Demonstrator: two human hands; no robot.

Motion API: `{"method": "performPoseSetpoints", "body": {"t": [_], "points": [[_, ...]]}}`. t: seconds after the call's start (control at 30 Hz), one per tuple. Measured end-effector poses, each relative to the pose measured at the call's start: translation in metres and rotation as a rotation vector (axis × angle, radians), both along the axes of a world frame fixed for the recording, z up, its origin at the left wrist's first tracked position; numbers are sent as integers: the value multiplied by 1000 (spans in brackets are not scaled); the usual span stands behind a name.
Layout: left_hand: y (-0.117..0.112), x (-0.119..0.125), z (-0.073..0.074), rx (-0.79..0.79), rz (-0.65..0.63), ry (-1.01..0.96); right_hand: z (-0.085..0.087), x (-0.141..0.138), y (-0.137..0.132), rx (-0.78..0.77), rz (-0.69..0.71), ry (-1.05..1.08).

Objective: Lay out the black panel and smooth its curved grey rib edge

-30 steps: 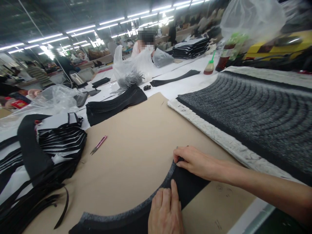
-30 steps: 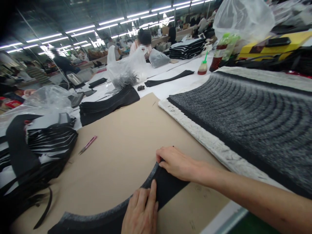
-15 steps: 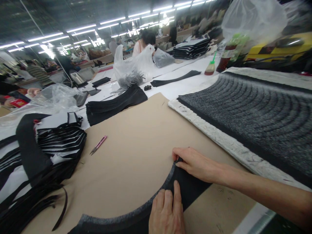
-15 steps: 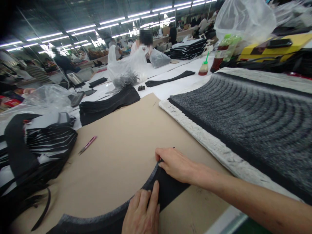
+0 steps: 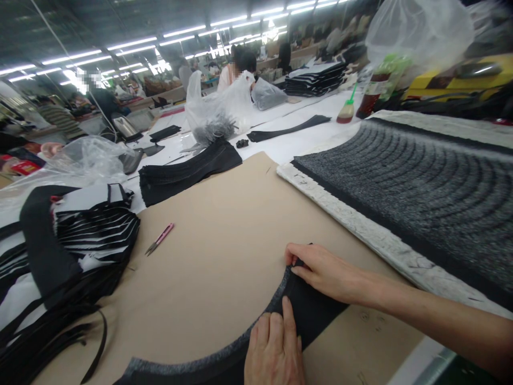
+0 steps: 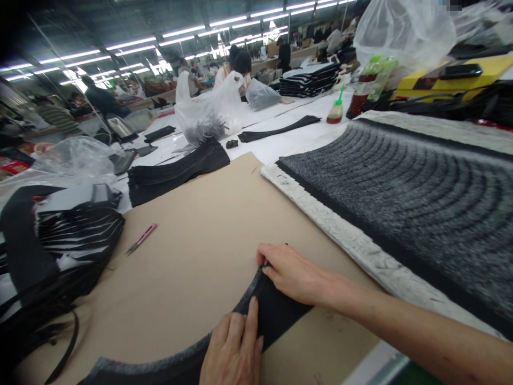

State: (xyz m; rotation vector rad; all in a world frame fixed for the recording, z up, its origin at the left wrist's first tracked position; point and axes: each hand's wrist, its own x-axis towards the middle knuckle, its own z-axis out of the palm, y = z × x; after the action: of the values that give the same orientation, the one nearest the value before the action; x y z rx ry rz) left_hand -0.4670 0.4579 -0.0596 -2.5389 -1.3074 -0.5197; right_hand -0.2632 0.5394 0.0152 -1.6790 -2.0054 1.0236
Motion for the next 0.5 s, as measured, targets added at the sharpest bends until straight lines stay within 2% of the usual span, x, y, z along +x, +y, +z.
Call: {"method": "performPoseSetpoints", "body": {"t": [0.13, 0.37, 0.5], "points": [[3, -2, 6, 3, -29, 33, 3, 0, -1, 23, 13, -32], [0, 2, -10, 25, -1, -23, 2, -4, 2, -10, -34, -92], [1, 0, -9, 42, -3, -29, -4, -4, 3, -7, -52, -83]]}}
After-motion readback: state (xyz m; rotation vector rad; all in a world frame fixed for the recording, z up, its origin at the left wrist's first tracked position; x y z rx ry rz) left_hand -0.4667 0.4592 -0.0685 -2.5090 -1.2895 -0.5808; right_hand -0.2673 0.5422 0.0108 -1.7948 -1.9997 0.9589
